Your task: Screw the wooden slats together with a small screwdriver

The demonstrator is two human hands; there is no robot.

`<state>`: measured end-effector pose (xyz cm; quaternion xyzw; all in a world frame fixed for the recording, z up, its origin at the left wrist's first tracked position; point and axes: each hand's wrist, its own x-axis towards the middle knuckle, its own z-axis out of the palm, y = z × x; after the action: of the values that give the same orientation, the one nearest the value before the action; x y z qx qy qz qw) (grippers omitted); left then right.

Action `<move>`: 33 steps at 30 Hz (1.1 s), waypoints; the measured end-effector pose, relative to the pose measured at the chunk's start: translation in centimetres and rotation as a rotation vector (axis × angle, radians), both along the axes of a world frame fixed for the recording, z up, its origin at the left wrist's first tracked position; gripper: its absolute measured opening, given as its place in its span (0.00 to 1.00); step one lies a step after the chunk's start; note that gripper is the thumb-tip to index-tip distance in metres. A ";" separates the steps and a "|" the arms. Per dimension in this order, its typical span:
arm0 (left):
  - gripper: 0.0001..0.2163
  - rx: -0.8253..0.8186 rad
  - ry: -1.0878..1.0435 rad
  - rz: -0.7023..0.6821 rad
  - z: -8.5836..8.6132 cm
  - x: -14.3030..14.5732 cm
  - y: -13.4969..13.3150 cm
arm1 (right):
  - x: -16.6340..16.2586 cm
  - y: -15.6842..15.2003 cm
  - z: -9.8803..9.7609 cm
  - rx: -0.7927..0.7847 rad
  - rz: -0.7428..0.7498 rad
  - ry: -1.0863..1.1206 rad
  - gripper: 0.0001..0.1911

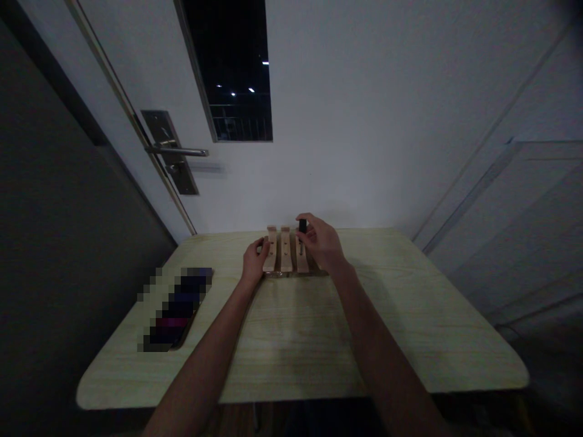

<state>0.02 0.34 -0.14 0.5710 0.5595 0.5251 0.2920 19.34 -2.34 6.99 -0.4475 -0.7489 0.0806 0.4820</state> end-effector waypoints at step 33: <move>0.17 0.014 0.004 0.036 -0.1 0.2 0.0 | -2.6 -0.4 2.0 -0.038 0.153 -0.067 0.13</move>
<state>0.21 0.38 -0.21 0.5638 0.5664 0.5333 0.2773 16.77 -2.71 8.95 -0.4006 -0.7949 0.1164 0.4406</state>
